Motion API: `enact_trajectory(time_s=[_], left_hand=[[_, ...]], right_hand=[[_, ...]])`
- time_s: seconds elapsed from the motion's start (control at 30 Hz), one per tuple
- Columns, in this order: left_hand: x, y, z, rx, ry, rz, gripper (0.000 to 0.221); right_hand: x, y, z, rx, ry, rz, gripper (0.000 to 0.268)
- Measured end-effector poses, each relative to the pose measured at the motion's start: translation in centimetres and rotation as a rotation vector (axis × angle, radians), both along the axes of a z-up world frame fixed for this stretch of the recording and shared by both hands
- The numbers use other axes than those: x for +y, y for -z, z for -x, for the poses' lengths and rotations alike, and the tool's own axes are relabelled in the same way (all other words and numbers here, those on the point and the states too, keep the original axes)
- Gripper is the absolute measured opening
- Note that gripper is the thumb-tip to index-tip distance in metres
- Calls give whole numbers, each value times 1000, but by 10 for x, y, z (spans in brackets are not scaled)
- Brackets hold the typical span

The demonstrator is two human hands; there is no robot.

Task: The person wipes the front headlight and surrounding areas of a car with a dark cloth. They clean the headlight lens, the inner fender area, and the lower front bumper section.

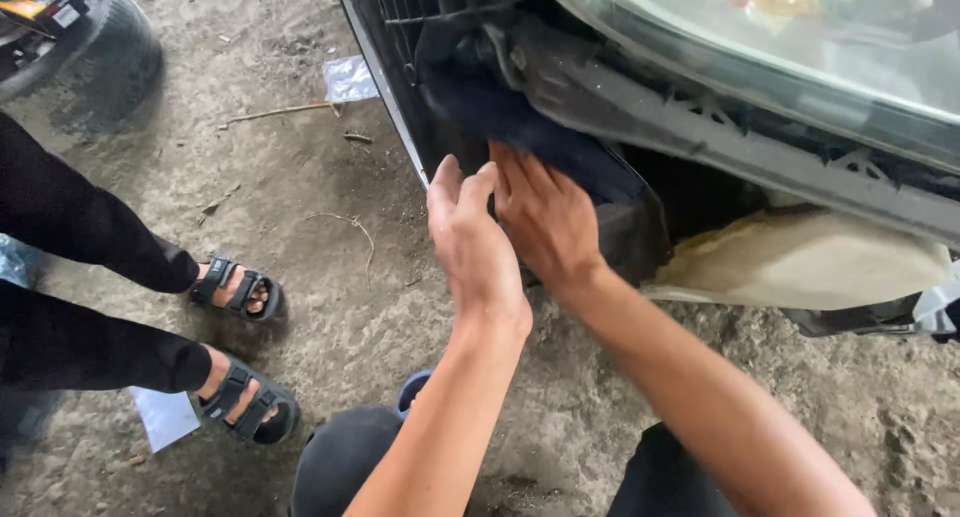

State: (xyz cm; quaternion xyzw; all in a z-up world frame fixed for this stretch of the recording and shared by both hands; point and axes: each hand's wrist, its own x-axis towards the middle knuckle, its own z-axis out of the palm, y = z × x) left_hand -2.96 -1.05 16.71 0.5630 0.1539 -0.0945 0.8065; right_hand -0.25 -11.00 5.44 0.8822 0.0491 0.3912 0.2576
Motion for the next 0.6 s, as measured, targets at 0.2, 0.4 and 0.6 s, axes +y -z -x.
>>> enact_trajectory(time_s=[0.2,0.4,0.6], left_hand=[[7,-10,4,-21,11,15,77],[17,-13,5,-62,-7,-19,74],[29,-21,2,-96,-35,102,76]], right_hand=[[3,50,18,191,175,140,32],[29,-60,15,-28,231,148,28],[-11,42,54,13,262,161,30]])
